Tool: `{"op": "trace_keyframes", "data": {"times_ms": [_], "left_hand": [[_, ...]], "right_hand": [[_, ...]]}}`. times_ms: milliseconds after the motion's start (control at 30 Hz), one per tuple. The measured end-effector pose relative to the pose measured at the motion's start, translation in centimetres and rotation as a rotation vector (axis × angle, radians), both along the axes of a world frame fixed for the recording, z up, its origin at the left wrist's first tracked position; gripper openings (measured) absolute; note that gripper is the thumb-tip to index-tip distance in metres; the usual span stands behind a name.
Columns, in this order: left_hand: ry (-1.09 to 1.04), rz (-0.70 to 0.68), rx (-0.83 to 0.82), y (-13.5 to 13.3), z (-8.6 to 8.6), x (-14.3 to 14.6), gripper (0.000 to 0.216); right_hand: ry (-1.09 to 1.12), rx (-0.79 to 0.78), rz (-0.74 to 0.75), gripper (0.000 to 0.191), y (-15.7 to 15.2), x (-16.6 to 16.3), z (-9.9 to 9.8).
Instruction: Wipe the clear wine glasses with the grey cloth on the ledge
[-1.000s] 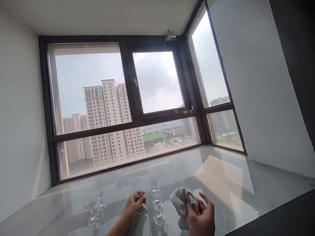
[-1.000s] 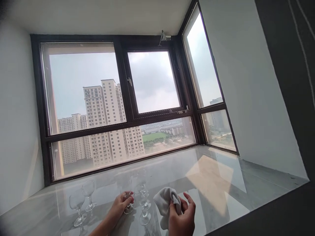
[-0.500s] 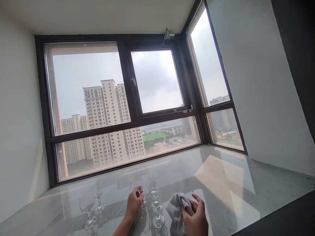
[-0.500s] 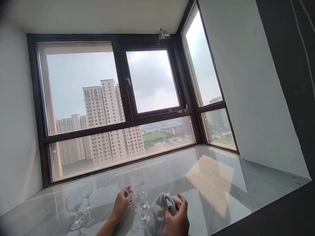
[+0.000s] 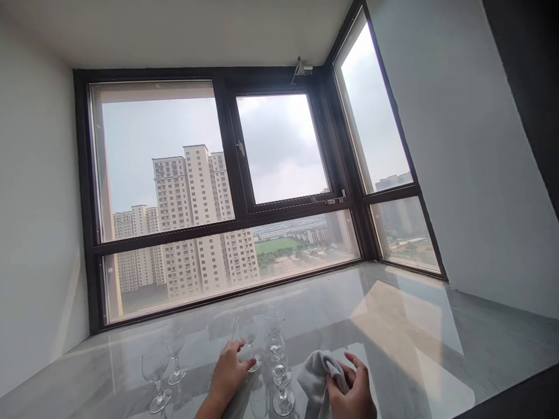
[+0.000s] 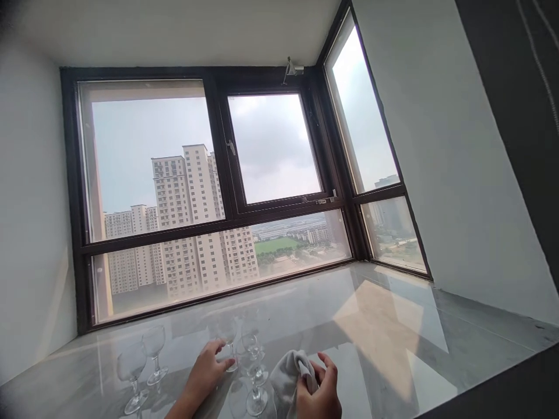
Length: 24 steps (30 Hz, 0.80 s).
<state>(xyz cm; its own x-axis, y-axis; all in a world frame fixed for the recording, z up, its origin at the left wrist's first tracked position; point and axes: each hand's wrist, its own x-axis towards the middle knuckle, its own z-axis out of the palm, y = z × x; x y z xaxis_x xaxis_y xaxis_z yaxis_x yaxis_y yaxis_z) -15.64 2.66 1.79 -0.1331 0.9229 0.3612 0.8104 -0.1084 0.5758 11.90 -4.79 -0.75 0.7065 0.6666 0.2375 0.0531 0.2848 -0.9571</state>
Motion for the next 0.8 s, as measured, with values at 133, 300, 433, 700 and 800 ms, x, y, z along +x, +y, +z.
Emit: {"op": "trace_keyframes", "data": {"times_ms": [133,300,433,700,800], "left_hand": [[-0.052,0.079,0.073,-3.3,-0.1,0.2,0.066],[0.127,0.042,0.484,-10.2,1.5,-2.2,0.017],[0.164,0.265,0.885,-12.3,3.3,-7.2,0.028],[-0.115,0.478,0.659,-8.8,0.4,-14.9,0.064],[-0.270,0.524,0.383,-7.9,-0.6,-15.8,0.069]], "right_hand": [[0.015,-0.021,0.004,0.057,-0.9,0.2,0.7],[0.013,-0.107,0.089,0.064,-2.2,1.4,2.1],[0.054,-0.142,0.154,0.073,-2.9,2.3,3.1],[0.280,0.031,0.266,0.085,-5.7,2.1,6.4],[0.267,0.109,0.280,0.084,-7.0,1.2,7.7]]}}
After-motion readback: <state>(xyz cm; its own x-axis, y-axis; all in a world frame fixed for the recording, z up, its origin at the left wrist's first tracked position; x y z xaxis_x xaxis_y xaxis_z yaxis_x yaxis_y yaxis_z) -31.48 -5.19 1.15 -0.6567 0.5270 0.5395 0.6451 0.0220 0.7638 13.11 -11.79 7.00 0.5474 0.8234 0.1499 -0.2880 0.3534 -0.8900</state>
